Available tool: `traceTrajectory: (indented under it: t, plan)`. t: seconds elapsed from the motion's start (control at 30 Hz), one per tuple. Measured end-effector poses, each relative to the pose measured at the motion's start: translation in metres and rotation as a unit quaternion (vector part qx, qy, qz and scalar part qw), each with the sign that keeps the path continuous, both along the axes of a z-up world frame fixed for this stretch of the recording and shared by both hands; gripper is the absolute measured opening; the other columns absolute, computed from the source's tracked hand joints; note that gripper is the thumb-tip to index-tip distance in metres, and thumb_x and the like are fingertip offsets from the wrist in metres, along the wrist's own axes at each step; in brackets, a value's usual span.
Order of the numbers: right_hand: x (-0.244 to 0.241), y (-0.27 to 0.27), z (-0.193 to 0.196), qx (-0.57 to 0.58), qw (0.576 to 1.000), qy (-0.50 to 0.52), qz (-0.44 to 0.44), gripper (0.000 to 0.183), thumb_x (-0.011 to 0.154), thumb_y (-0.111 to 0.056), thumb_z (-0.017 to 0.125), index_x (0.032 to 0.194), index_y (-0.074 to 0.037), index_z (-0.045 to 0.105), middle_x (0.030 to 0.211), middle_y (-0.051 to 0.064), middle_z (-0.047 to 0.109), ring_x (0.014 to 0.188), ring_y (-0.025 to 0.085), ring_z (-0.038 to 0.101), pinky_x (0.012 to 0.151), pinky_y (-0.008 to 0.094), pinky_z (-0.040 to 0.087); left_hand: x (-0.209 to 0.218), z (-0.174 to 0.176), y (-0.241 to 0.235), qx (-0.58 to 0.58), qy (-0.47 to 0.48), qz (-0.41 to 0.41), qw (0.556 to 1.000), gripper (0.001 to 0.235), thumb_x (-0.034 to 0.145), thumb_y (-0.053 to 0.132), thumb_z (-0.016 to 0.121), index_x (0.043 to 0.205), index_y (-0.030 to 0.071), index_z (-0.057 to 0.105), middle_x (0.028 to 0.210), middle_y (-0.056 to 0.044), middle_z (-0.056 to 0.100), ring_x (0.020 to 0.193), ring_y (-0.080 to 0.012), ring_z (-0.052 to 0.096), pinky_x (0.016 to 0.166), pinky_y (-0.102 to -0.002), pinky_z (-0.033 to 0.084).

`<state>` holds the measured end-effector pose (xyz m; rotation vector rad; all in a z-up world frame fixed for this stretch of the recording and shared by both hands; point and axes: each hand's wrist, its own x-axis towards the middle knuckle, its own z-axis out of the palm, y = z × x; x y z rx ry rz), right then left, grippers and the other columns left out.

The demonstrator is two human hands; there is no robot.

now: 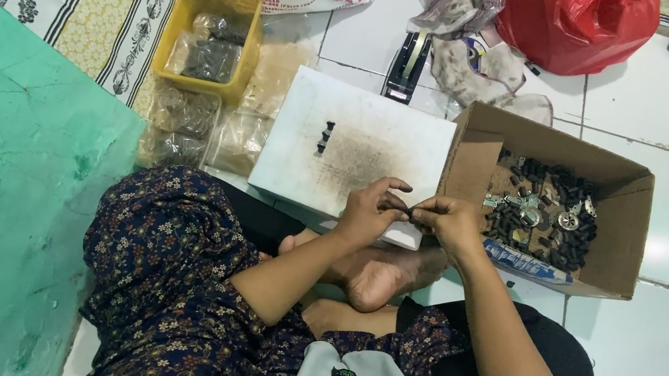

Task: The person sits on the floor and repeatedly picks small black plastic parts from a cardboard box, connects them to metal components, and places the assembled units on a white board. The person handles the parts one at a time and continues the assembly process throughout the clip.

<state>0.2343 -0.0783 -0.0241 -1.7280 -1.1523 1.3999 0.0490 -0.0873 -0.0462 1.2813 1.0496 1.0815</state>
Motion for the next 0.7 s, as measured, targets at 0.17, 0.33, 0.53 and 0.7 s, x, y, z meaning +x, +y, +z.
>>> traceTrajectory:
  t: [0.17,0.33,0.53,0.7]
  plan:
    - [0.002,0.001,-0.014,0.017,0.998,-0.057,0.028,0.015,0.077,0.0,0.085,0.091,0.002,0.079,0.078,0.019,0.073,0.071,0.023,0.071,0.058,0.031,0.059,0.0,0.006,-0.002,-0.008,0.003,-0.001,1.0,0.044,0.082,-0.013,0.074,0.121,0.007,0.065,0.09,-0.02,0.076,0.088,-0.0311,0.076,0.078,-0.041,0.065]
    - [0.008,0.003,-0.035,0.032,0.992,-0.111,0.047,0.015,0.077,-0.006,0.088,0.09,-0.004,0.082,0.082,0.017,0.075,0.076,0.022,0.07,0.061,0.031,0.054,0.002,-0.006,-0.002,-0.003,0.0,-0.003,1.0,0.043,0.082,-0.015,0.072,0.118,0.007,0.066,0.09,-0.019,0.076,0.089,-0.0314,0.076,0.079,-0.041,0.065]
    - [-0.004,-0.009,0.001,0.038,0.997,-0.059,0.023,0.019,0.082,-0.008,0.086,0.099,-0.002,0.08,0.088,0.019,0.076,0.077,0.02,0.066,0.065,0.028,0.053,0.0,0.005,-0.001,0.019,0.025,0.008,0.999,0.036,0.083,-0.014,0.072,0.112,0.007,0.068,0.09,-0.019,0.076,0.09,-0.0327,0.076,0.08,-0.042,0.064]
    - [-0.025,-0.017,0.051,0.044,0.998,-0.008,0.042,0.032,0.079,-0.001,0.084,0.111,0.002,0.078,0.095,0.023,0.077,0.089,0.03,0.071,0.078,0.038,0.057,-0.015,0.023,-0.003,-0.07,-0.015,0.037,0.997,0.027,0.088,-0.005,0.073,0.113,0.004,0.069,0.097,-0.023,0.075,0.09,-0.0274,0.076,0.078,-0.034,0.064]
